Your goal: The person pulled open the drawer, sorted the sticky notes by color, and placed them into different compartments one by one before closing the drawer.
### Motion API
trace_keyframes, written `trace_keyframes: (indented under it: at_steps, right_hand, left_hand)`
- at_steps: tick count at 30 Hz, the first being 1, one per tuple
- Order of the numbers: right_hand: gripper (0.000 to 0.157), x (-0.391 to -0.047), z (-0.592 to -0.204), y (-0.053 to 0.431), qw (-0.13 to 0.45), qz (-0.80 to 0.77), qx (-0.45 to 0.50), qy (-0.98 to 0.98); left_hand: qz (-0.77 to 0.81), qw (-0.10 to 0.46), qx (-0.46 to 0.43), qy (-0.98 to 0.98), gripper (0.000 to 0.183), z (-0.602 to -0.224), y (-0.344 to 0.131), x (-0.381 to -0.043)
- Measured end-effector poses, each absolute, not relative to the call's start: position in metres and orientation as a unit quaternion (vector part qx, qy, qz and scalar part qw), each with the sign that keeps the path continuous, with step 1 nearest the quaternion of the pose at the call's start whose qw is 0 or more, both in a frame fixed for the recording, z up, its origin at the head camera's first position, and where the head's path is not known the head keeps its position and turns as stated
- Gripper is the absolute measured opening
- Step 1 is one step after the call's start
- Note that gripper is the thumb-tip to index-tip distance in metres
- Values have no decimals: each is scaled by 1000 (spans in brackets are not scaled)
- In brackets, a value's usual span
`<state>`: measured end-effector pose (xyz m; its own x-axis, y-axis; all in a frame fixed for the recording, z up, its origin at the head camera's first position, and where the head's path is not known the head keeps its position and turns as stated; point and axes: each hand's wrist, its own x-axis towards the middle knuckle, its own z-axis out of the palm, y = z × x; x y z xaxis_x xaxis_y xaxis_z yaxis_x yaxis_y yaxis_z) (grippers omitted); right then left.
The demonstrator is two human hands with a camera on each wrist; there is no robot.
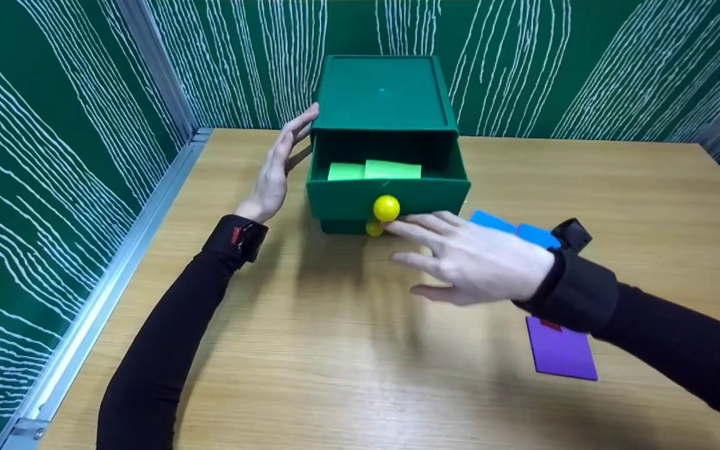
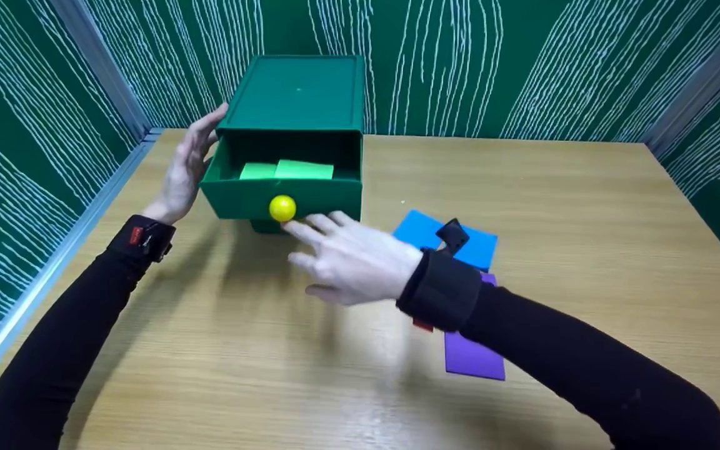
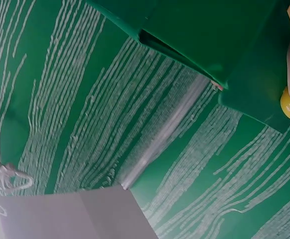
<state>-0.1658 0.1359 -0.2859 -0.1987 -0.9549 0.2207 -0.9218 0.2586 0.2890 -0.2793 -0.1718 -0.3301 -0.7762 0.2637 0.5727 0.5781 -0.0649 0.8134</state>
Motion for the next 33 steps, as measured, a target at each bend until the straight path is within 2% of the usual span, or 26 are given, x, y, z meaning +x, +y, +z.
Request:
trace_keyframes:
  at_steps: [5, 12, 19, 26, 33]
  right_hand:
    - [43, -189, -284, 135, 152, -15, 596, -788]
    - [45, -219, -280, 136, 100, 4, 547, -831]
    - [39, -234, -276, 135, 111, 13, 531, -840]
    - [55, -231, -291, 128, 143, -14, 549, -823]
    - [66, -232, -310, 123, 139, 1, 521, -842]
  left_hand:
    - [-660, 124, -310, -673, 58, -331, -171, -279]
    - [-655, 126, -314, -676, 60, -332, -170, -280]
    - [-652, 133, -311, -678, 62, -331, -169, -281]
    - [-643, 137, -310, -687, 65, -337, -165, -282]
    - [-654, 112, -299, -686, 66, -346, -160, -276]
